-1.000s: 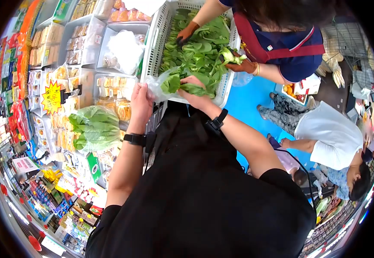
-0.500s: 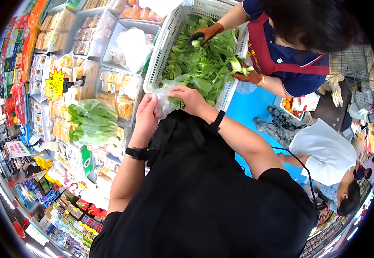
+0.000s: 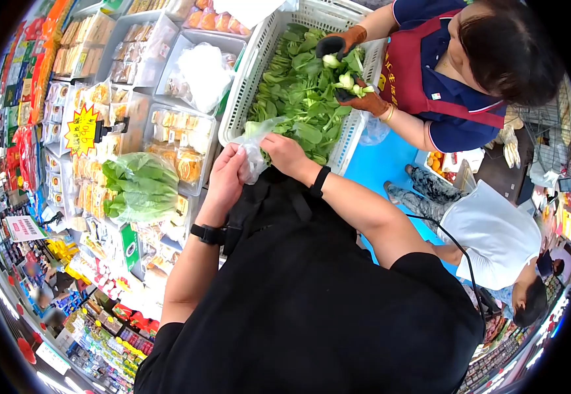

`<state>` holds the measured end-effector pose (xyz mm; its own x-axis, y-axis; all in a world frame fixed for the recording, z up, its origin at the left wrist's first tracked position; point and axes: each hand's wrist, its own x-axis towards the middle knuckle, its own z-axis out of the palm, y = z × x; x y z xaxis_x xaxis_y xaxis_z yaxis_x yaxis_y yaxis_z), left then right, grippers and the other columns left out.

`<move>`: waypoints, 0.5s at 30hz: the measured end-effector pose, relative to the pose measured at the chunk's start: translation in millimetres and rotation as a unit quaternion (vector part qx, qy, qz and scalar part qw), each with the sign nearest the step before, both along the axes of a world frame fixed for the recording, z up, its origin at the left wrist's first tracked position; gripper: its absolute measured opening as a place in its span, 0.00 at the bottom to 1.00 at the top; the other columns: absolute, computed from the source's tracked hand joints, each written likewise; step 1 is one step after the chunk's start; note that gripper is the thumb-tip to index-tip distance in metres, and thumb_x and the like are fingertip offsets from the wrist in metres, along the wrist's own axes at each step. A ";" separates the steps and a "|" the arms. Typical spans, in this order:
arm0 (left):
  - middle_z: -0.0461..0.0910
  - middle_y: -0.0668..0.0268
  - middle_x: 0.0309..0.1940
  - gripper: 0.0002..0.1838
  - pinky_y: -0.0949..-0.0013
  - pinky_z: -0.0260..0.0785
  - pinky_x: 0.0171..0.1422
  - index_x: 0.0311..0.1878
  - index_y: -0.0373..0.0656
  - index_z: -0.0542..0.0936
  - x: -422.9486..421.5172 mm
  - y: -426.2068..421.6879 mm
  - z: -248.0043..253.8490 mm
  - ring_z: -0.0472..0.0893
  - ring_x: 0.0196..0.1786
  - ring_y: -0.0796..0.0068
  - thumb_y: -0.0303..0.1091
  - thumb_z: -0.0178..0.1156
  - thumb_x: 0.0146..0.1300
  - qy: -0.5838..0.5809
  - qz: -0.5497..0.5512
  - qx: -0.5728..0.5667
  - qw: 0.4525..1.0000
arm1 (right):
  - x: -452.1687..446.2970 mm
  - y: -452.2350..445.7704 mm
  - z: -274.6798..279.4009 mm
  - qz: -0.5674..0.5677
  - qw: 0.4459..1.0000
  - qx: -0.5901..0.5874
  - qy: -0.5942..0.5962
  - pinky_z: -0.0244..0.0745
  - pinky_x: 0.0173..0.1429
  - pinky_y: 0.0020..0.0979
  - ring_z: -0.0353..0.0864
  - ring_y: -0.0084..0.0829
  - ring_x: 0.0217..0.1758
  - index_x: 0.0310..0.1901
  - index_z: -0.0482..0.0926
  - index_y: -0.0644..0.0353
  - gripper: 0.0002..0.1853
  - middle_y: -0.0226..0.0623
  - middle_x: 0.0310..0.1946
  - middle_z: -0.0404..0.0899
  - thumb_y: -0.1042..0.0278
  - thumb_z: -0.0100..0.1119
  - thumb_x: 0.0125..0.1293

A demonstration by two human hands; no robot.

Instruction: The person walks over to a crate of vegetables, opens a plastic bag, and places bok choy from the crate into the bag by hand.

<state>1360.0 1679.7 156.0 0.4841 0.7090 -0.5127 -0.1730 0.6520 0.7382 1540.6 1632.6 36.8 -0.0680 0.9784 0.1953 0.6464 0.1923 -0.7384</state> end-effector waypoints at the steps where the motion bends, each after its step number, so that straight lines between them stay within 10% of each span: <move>1: 0.64 0.78 0.27 0.09 0.75 0.52 0.32 0.43 0.47 0.72 2.1 -0.2 0.7 0.61 0.26 0.84 0.33 0.52 0.86 0.003 -0.008 -0.010 1.000 | 0.5 2.2 -1.3 0.000 1.000 -0.011 0.000 0.88 0.52 0.43 0.90 0.43 0.52 0.53 0.85 0.54 0.15 0.40 0.50 0.86 0.77 0.57 0.67; 6: 0.65 0.78 0.27 0.09 0.75 0.53 0.31 0.43 0.47 0.73 7.0 2.7 6.1 0.61 0.26 0.84 0.34 0.53 0.86 -0.011 -0.050 -0.047 0.998 | -9.1 17.9 0.1 -0.088 0.982 -0.151 0.077 0.86 0.53 0.48 0.89 0.48 0.53 0.43 0.87 0.59 0.09 0.43 0.41 0.87 0.72 0.59 0.65; 12: 0.66 0.76 0.27 0.09 0.75 0.59 0.33 0.43 0.47 0.73 -2.8 27.6 4.6 0.64 0.27 0.82 0.35 0.54 0.85 -0.015 0.001 -0.028 0.999 | -3.2 31.7 -6.6 -0.025 0.979 -0.149 -0.139 0.84 0.60 0.49 0.86 0.49 0.60 0.50 0.86 0.62 0.12 0.43 0.41 0.88 0.71 0.61 0.67; 15: 0.73 0.75 0.29 0.09 0.67 0.76 0.42 0.47 0.47 0.78 20.2 46.1 64.1 0.73 0.30 0.79 0.39 0.54 0.85 0.053 0.223 -0.046 0.972 | 16.0 17.1 63.3 -0.019 0.993 -0.111 -0.028 0.83 0.65 0.45 0.85 0.46 0.64 0.58 0.85 0.63 0.18 0.45 0.46 0.89 0.73 0.66 0.67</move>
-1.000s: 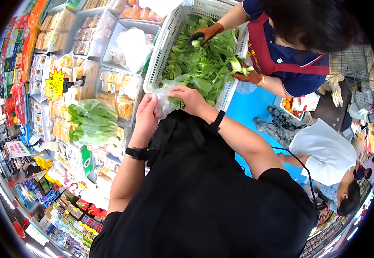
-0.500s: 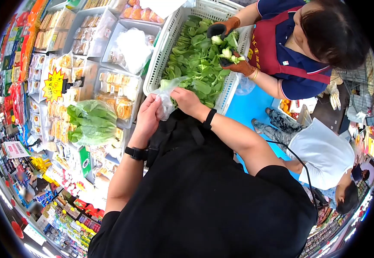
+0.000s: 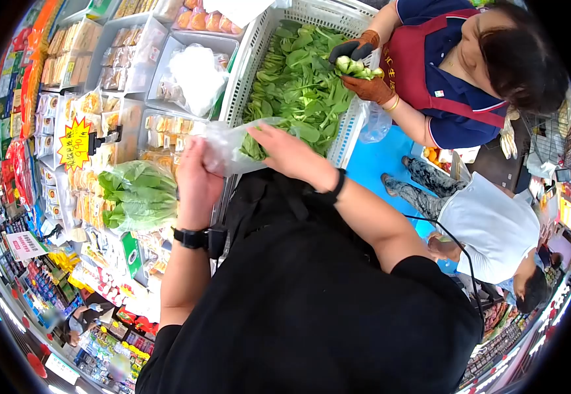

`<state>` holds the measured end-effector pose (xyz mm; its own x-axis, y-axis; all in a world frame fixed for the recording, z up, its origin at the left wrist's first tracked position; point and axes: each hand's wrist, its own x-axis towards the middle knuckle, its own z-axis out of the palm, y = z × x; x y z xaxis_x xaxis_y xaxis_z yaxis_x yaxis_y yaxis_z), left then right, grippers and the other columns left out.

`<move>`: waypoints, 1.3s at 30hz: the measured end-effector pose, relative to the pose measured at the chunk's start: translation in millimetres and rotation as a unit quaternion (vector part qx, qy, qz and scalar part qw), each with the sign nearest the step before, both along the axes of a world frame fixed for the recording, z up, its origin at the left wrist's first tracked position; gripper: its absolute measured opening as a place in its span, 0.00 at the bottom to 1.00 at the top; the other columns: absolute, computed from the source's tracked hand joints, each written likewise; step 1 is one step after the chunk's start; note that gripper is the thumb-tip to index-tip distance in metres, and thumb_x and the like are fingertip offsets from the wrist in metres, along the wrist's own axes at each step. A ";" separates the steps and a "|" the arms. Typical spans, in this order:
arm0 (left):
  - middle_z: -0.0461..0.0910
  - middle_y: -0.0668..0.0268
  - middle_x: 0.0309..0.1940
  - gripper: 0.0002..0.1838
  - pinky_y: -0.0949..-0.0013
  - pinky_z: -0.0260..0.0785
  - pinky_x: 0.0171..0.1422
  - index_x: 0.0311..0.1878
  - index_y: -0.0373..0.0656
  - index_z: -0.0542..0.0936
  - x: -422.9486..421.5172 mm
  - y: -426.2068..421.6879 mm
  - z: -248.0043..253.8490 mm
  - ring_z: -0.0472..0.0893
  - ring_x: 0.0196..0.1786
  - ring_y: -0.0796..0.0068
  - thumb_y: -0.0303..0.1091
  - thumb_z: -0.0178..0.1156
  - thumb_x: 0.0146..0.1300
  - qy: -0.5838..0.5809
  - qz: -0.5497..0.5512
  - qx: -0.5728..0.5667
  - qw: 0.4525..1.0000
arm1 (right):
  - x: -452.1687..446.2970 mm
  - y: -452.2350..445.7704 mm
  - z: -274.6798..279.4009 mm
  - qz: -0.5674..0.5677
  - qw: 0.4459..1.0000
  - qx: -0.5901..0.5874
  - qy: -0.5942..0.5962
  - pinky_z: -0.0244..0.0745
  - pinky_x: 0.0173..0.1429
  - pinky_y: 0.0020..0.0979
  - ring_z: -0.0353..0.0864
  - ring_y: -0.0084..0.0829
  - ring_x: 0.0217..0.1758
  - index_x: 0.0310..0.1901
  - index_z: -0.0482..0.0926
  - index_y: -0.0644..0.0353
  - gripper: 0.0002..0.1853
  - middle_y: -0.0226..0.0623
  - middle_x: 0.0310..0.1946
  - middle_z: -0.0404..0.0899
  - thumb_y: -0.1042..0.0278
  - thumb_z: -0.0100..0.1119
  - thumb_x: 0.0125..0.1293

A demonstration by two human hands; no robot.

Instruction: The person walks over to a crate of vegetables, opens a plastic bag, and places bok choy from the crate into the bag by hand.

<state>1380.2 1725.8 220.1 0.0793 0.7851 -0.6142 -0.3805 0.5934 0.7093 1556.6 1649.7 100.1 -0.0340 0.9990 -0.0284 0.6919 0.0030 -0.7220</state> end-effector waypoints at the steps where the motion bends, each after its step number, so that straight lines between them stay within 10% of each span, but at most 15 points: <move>1: 0.73 0.75 0.29 0.09 0.67 0.76 0.42 0.47 0.47 0.78 -3.5 5.7 15.4 0.73 0.30 0.79 0.39 0.54 0.85 0.001 0.001 -0.004 1.000 | 16.1 -5.9 31.6 -0.024 0.995 0.016 0.099 0.85 0.63 0.42 0.88 0.45 0.58 0.58 0.85 0.62 0.18 0.45 0.48 0.89 0.74 0.68 0.67; 5: 0.85 0.70 0.44 0.15 0.66 0.78 0.51 0.58 0.43 0.80 -70.2 32.1 14.6 0.81 0.38 0.77 0.44 0.52 0.87 -0.308 -0.145 0.113 0.933 | 87.7 -30.0 37.3 -0.247 0.953 -0.070 0.158 0.85 0.49 0.32 0.92 0.29 0.42 0.52 0.86 0.63 0.10 0.41 0.40 0.92 0.72 0.66 0.74; 7: 0.85 0.68 0.48 0.18 0.64 0.78 0.55 0.62 0.41 0.79 -79.1 32.7 30.5 0.84 0.45 0.75 0.44 0.49 0.88 -0.275 -0.112 0.096 0.950 | 111.4 -35.3 -16.3 -0.276 0.954 -0.067 0.095 0.86 0.49 0.41 0.92 0.48 0.42 0.47 0.86 0.63 0.09 0.49 0.36 0.90 0.68 0.63 0.72; 11: 0.85 0.63 0.57 0.21 0.58 0.78 0.65 0.70 0.38 0.76 -56.7 29.1 77.7 0.85 0.54 0.69 0.43 0.47 0.89 -0.184 -0.046 0.097 0.977 | 93.5 -28.9 -123.4 -0.140 0.966 -0.208 0.063 0.85 0.55 0.46 0.90 0.55 0.48 0.48 0.89 0.60 0.13 0.52 0.43 0.90 0.66 0.63 0.67; 19: 0.52 0.80 0.26 0.15 0.72 0.54 0.36 0.40 0.48 0.71 -70.5 35.0 99.3 0.56 0.30 0.82 0.40 0.48 0.89 -0.184 0.012 0.154 0.971 | 18.9 23.8 -198.1 -0.012 0.951 -0.305 0.047 0.83 0.59 0.50 0.88 0.58 0.55 0.49 0.90 0.62 0.15 0.56 0.50 0.89 0.68 0.64 0.63; 28: 0.88 0.62 0.44 0.16 0.62 0.77 0.52 0.57 0.39 0.82 -117.9 30.1 113.0 0.85 0.45 0.68 0.42 0.53 0.87 -0.131 0.063 0.201 0.969 | -3.8 41.4 -230.6 0.169 0.887 -0.428 -0.024 0.79 0.70 0.50 0.83 0.54 0.69 0.62 0.88 0.59 0.24 0.49 0.66 0.85 0.72 0.52 0.67; 39: 0.85 0.64 0.39 0.15 0.64 0.74 0.47 0.53 0.40 0.82 -130.5 39.8 106.6 0.82 0.40 0.71 0.42 0.53 0.87 -0.150 0.027 0.182 0.971 | -5.7 55.3 -222.2 0.037 0.883 -0.468 -0.015 0.82 0.62 0.50 0.87 0.54 0.61 0.59 0.86 0.70 0.28 0.55 0.60 0.87 0.58 0.65 0.61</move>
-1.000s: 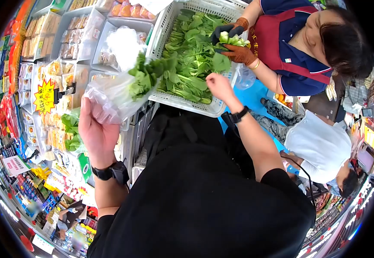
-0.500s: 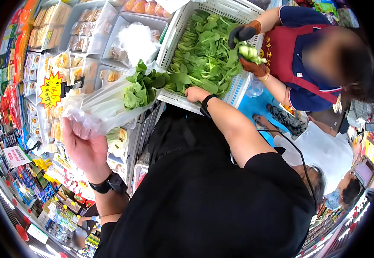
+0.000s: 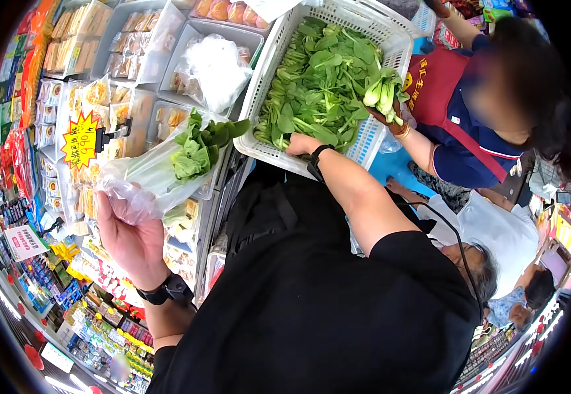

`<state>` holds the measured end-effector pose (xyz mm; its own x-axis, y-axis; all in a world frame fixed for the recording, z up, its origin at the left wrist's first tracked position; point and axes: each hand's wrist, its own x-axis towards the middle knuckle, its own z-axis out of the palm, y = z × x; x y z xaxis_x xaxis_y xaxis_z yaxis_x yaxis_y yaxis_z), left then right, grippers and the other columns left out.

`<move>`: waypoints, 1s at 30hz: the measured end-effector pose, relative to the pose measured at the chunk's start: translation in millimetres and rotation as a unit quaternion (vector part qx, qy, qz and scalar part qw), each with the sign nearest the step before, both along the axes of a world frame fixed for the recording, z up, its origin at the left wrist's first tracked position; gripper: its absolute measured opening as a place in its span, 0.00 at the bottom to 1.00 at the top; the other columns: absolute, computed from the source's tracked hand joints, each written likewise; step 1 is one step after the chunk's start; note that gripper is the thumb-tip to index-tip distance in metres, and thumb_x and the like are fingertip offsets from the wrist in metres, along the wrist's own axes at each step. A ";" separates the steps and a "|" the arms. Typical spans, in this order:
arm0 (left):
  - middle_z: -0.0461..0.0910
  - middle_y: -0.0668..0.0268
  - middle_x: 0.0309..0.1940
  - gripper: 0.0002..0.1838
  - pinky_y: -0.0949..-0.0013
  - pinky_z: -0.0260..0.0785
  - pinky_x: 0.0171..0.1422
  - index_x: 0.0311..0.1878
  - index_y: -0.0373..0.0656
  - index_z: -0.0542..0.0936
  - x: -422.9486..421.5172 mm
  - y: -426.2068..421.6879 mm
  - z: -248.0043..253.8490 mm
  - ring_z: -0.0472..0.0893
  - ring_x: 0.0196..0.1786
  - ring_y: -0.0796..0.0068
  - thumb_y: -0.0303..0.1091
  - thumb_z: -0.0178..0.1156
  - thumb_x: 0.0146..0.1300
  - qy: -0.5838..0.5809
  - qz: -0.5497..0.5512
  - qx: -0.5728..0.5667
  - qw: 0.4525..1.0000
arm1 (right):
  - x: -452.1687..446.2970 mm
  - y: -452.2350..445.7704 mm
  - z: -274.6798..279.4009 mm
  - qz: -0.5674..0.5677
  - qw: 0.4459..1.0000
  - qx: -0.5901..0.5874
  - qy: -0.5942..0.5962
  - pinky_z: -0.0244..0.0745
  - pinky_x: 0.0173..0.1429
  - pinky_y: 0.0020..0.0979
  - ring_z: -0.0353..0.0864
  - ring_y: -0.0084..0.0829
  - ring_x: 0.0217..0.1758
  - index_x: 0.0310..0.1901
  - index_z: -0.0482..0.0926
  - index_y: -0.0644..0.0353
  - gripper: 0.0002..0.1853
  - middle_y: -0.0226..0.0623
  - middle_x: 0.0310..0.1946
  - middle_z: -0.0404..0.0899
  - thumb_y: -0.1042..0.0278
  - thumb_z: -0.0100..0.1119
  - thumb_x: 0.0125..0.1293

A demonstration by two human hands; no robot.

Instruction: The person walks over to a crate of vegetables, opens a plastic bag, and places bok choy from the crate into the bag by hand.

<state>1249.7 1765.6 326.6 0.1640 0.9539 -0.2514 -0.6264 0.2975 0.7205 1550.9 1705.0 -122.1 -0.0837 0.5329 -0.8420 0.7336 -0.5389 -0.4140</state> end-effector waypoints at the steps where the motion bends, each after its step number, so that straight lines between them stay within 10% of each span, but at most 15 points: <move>1: 0.84 0.66 0.38 0.15 0.65 0.73 0.45 0.52 0.41 0.82 2.0 0.7 0.7 0.80 0.38 0.73 0.42 0.53 0.87 0.022 -0.002 0.000 1.000 | 3.0 4.7 -3.3 0.038 0.999 -0.022 0.027 0.82 0.63 0.49 0.87 0.53 0.61 0.59 0.86 0.69 0.28 0.53 0.62 0.86 0.57 0.66 0.61; 6: 0.81 0.68 0.36 0.13 0.67 0.68 0.42 0.50 0.42 0.81 0.8 6.3 -1.6 0.76 0.36 0.75 0.41 0.53 0.87 0.014 -0.019 0.011 1.000 | 9.5 4.3 21.5 0.073 0.996 -0.007 -0.053 0.73 0.71 0.56 0.80 0.52 0.69 0.57 0.88 0.46 0.22 0.39 0.63 0.86 0.58 0.70 0.60; 10: 0.82 0.69 0.38 0.12 0.67 0.70 0.44 0.52 0.43 0.81 2.5 6.9 -2.7 0.77 0.37 0.76 0.41 0.53 0.86 0.030 0.009 -0.014 0.999 | 26.4 -12.8 66.8 0.050 0.994 0.091 -0.034 0.68 0.69 0.66 0.74 0.61 0.71 0.51 0.90 0.48 0.19 0.39 0.60 0.86 0.75 0.64 0.59; 16: 0.87 0.68 0.45 0.12 0.65 0.77 0.52 0.57 0.45 0.82 -1.6 3.9 -13.4 0.84 0.46 0.74 0.40 0.54 0.86 0.013 0.013 -0.032 0.999 | 63.9 -43.8 121.6 -0.170 0.930 0.290 0.151 0.80 0.55 0.36 0.87 0.34 0.46 0.44 0.84 0.57 0.13 0.35 0.43 0.88 0.75 0.75 0.59; 22: 0.89 0.63 0.51 0.13 0.61 0.80 0.59 0.59 0.43 0.82 -2.5 9.4 -21.6 0.87 0.53 0.69 0.39 0.54 0.86 -0.049 -0.087 0.037 0.994 | 73.3 -52.3 205.5 -0.451 0.765 0.273 0.370 0.79 0.64 0.27 0.84 0.23 0.59 0.50 0.79 0.59 0.12 0.32 0.55 0.87 0.84 0.67 0.69; 30: 0.88 0.65 0.44 0.13 0.63 0.78 0.52 0.53 0.42 0.84 9.4 1.8 -3.1 0.85 0.47 0.70 0.40 0.55 0.86 0.016 0.008 0.018 1.000 | 77.1 -62.4 243.2 -0.537 0.517 0.247 0.619 0.91 0.62 0.44 0.88 0.35 0.63 0.70 0.71 0.52 0.26 0.40 0.60 0.85 0.86 0.55 0.76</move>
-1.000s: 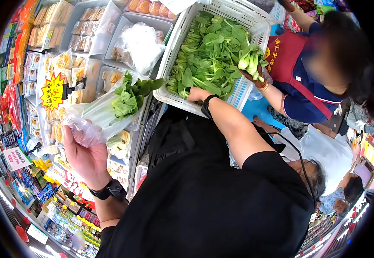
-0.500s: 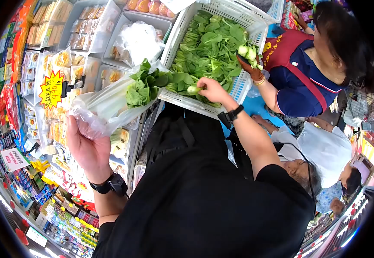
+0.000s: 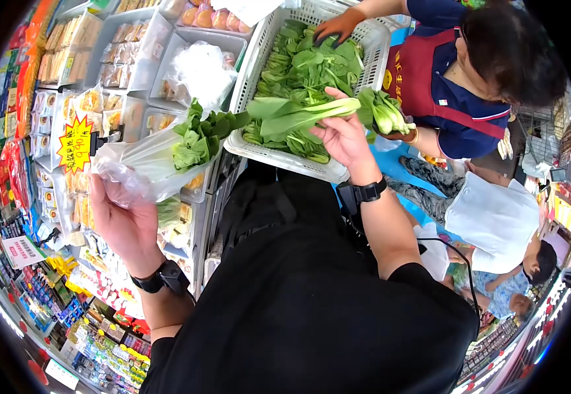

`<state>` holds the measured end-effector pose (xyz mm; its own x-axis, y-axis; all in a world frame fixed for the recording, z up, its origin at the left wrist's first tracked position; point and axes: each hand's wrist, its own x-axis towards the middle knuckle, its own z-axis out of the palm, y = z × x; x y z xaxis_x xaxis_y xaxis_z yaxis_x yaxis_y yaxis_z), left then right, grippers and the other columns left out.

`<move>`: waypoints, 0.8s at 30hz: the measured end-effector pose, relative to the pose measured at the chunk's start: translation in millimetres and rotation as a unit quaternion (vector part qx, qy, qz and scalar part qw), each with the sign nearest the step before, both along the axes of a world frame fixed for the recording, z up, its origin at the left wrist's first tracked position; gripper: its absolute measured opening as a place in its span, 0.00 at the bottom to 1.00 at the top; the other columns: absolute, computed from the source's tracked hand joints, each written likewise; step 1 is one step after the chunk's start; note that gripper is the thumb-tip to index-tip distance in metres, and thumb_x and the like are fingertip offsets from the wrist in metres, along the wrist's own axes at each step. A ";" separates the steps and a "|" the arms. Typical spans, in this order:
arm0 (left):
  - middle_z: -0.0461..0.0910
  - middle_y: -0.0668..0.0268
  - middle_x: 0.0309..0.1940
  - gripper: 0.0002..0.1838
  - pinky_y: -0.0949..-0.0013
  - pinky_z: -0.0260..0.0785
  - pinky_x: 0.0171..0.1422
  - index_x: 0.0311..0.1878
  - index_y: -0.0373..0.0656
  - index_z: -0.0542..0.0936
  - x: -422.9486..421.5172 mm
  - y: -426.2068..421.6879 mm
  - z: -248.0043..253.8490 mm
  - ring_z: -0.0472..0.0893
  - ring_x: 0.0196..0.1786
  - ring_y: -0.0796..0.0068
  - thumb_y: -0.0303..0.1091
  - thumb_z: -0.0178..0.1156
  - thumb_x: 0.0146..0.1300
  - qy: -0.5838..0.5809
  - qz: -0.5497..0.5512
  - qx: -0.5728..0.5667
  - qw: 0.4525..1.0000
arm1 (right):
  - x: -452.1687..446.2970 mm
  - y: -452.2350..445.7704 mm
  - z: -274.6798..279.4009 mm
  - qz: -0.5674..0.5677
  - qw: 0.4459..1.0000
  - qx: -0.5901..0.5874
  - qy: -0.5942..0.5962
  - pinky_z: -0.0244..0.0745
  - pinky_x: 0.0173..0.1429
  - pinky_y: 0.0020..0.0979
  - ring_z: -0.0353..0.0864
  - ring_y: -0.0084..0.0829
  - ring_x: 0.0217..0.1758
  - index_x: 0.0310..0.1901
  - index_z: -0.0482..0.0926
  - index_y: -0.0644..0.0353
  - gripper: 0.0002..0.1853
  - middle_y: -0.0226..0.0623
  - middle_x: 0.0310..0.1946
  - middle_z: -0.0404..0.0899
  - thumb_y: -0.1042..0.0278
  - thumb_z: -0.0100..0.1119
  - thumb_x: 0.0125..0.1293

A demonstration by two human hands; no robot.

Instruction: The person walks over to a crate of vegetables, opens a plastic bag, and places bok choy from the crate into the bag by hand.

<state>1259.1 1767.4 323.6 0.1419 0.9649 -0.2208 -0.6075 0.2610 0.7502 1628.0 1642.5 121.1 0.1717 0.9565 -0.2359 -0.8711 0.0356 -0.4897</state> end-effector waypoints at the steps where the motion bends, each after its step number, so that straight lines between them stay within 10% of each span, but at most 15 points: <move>1: 0.88 0.65 0.43 0.13 0.63 0.78 0.52 0.52 0.42 0.84 -1.9 -0.3 1.3 0.85 0.46 0.71 0.40 0.55 0.86 -0.012 -0.019 0.011 1.000 | -0.6 -1.3 0.7 0.001 1.000 0.003 0.001 0.91 0.62 0.44 0.88 0.35 0.63 0.70 0.71 0.52 0.26 0.40 0.60 0.85 0.86 0.55 0.76; 8: 0.82 0.71 0.36 0.11 0.66 0.73 0.46 0.47 0.44 0.82 2.4 -3.1 2.6 0.78 0.39 0.76 0.39 0.55 0.86 -0.006 -0.014 0.030 0.999 | -13.6 -1.6 23.9 -0.033 0.979 -0.019 0.198 0.88 0.63 0.39 0.92 0.32 0.53 0.60 0.82 0.57 0.11 0.33 0.50 0.91 0.64 0.60 0.83; 13: 0.74 0.76 0.32 0.08 0.73 0.68 0.42 0.46 0.48 0.77 13.8 -8.1 -3.2 0.73 0.34 0.82 0.36 0.54 0.86 0.033 -0.007 -0.011 0.999 | -28.0 6.2 22.2 -0.046 0.988 -0.125 0.079 0.79 0.69 0.42 0.84 0.33 0.61 0.60 0.78 0.53 0.17 0.35 0.55 0.86 0.52 0.62 0.82; 18: 0.68 0.77 0.30 0.07 0.77 0.61 0.36 0.46 0.47 0.73 39.3 -13.2 -19.1 0.66 0.30 0.85 0.35 0.52 0.87 0.104 -0.026 0.002 0.994 | -32.1 5.6 16.9 -0.047 0.986 -0.159 0.011 0.86 0.61 0.47 0.88 0.41 0.59 0.60 0.73 0.54 0.14 0.41 0.56 0.85 0.55 0.59 0.84; 24: 0.70 0.75 0.32 0.06 0.76 0.62 0.36 0.51 0.46 0.74 68.9 -23.4 -28.1 0.67 0.31 0.85 0.35 0.51 0.88 0.140 -0.059 0.013 0.988 | -29.6 -7.4 41.9 0.043 0.979 -0.075 -0.184 0.78 0.73 0.42 0.82 0.38 0.68 0.72 0.66 0.60 0.24 0.47 0.66 0.81 0.69 0.57 0.79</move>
<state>1328.0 1744.1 295.5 0.1910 0.9513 -0.2419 -0.3417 0.2955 0.8922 1598.5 1635.1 163.1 0.1918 0.9307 -0.3115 -0.6306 -0.1263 -0.7657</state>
